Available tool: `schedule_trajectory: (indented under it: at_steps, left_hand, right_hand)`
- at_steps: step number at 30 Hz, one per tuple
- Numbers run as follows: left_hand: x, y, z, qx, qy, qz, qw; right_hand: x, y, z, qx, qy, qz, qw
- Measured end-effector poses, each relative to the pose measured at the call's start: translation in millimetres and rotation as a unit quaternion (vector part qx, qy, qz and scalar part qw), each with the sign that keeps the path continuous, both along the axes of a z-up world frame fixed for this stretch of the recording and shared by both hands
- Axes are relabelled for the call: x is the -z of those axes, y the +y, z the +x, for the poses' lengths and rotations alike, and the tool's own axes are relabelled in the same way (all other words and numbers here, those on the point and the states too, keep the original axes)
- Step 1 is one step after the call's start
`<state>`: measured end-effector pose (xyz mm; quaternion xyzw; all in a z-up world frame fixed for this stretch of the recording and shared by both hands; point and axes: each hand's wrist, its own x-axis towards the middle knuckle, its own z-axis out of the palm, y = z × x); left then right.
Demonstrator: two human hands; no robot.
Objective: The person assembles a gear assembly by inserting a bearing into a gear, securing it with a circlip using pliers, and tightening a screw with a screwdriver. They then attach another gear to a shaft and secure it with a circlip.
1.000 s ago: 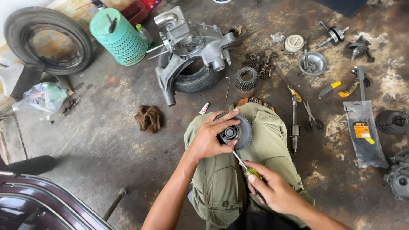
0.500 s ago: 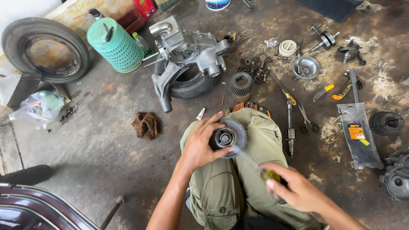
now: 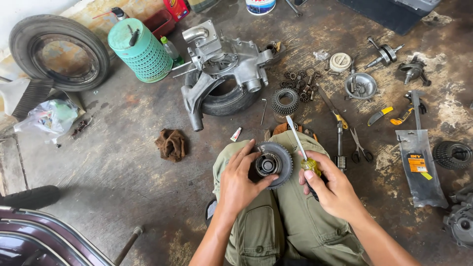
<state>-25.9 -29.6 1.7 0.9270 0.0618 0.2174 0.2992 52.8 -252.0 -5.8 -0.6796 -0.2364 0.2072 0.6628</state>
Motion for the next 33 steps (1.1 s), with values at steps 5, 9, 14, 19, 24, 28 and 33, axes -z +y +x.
schedule_trajectory:
  at_steps: [5, 9, 14, 19, 24, 28, 33]
  left_hand:
    - [-3.0, -11.8, -4.2, -0.028, -0.030, -0.016, 0.999]
    - [2.9, -17.6, -3.7, -0.048, -0.052, -0.042, 0.997]
    - [-6.4, -24.8, -4.7, -0.064, -0.019, -0.055, 0.996]
    - [-6.4, -21.0, -4.1, -0.044, -0.030, -0.036, 0.998]
    - [-12.8, -16.1, -2.4, -0.016, -0.005, -0.056, 0.998]
    - [-20.3, -12.8, 0.1, 0.001, 0.000, -0.037, 0.999]
    - [-9.3, -10.5, 5.9, -0.004, -0.014, -0.024, 1.000]
  right_hand:
    - [7.2, 4.6, 1.9, 0.006, 0.000, 0.018, 1.000]
    - [6.6, 10.0, -0.3, 0.010, -0.010, 0.006, 1.000]
    - [0.7, 12.2, 0.5, 0.012, -0.004, -0.029, 0.999]
    - [-2.6, 13.5, 5.1, 0.016, -0.009, -0.059, 0.998]
    - [-9.6, 14.5, 9.0, 0.016, -0.040, -0.123, 0.991]
    - [-7.0, 14.4, 11.3, 0.019, -0.064, -0.130, 0.989]
    - [-5.2, 13.2, 12.9, 0.020, -0.052, -0.138, 0.989]
